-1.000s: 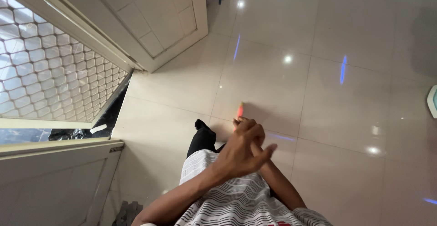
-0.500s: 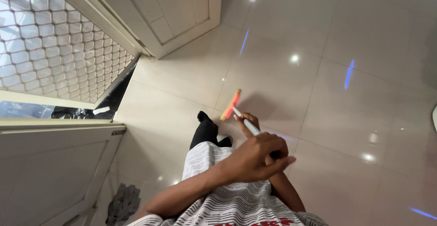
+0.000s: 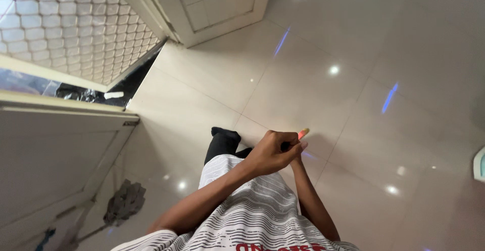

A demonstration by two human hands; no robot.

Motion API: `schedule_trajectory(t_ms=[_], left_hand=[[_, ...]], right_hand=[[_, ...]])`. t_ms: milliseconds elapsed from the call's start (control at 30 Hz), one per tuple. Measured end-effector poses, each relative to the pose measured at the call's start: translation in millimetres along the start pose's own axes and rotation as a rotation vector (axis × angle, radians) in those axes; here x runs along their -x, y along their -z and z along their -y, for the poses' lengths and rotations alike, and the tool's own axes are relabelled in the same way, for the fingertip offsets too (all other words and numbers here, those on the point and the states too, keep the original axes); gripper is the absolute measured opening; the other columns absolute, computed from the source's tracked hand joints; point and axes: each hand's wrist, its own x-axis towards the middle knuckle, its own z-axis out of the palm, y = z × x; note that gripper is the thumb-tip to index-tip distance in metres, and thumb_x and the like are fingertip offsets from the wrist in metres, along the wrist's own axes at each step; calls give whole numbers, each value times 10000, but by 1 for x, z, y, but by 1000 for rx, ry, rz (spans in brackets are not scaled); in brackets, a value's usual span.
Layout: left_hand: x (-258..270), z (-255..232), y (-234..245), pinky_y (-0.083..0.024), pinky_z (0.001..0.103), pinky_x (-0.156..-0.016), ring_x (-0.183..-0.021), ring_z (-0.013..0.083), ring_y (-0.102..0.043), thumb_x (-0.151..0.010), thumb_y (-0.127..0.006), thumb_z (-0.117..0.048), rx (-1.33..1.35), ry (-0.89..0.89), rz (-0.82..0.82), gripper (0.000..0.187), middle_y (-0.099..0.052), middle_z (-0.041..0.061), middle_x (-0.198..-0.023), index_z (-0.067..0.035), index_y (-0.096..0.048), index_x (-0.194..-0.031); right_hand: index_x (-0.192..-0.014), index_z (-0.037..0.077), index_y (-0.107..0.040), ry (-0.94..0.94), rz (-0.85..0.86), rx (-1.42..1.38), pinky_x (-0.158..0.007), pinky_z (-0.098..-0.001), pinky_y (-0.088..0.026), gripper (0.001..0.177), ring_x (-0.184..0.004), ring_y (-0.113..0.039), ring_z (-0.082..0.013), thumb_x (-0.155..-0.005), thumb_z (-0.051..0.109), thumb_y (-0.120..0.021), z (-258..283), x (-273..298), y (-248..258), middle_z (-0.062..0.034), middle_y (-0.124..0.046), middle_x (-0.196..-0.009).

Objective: The person sweeps the tiled floor using a broom, pushing debris toward and through an open doorway.

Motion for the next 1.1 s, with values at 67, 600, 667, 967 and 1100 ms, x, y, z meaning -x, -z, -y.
schedule_trajectory(t_ms=[67,600,667,967,1100], left_hand=[[-3,0,6,-322,328,-447,-437,117,-403,-999,-634,-261,-29,-54,-1,390,-510,45,-507,-11,-621,-699],[-27,5,12,-499,401,-581,-496,279,-594,-1002,-641,-283,-396,-509,-26,384,-582,89,-543,-55,-624,-694],[-29,4,17,-500,396,-616,-499,259,-595,-1011,-634,-291,-351,-524,-40,397,-588,75,-554,-57,-595,-693],[-15,-45,107,-452,399,-639,-557,249,-531,-1047,-613,-311,-236,-447,-265,413,-521,60,-584,-61,-580,-720],[6,-45,144,-424,391,-636,-615,232,-530,-1061,-606,-309,-193,-368,-363,421,-511,81,-624,-46,-588,-732]], right_hand=[[-797,101,-417,33,47,-96,-520,-292,-338,420,-621,-375,-87,-1122,362,-466,1,-3,-4,45,-365,-722],[-696,95,-435,458,354,447,-544,-287,-332,440,-622,-342,-71,-986,217,-742,23,-100,-187,46,-390,-657],[-710,89,-476,457,438,391,-587,-275,-391,412,-653,-407,-63,-998,216,-743,37,-98,-208,45,-477,-692],[-726,40,-554,783,565,585,-602,-314,-435,330,-637,-489,-129,-975,131,-752,102,-115,-262,-40,-548,-673],[-919,74,-547,699,496,440,-652,-290,-504,205,-740,-556,-91,-942,137,-740,116,-89,-252,-26,-555,-870]])
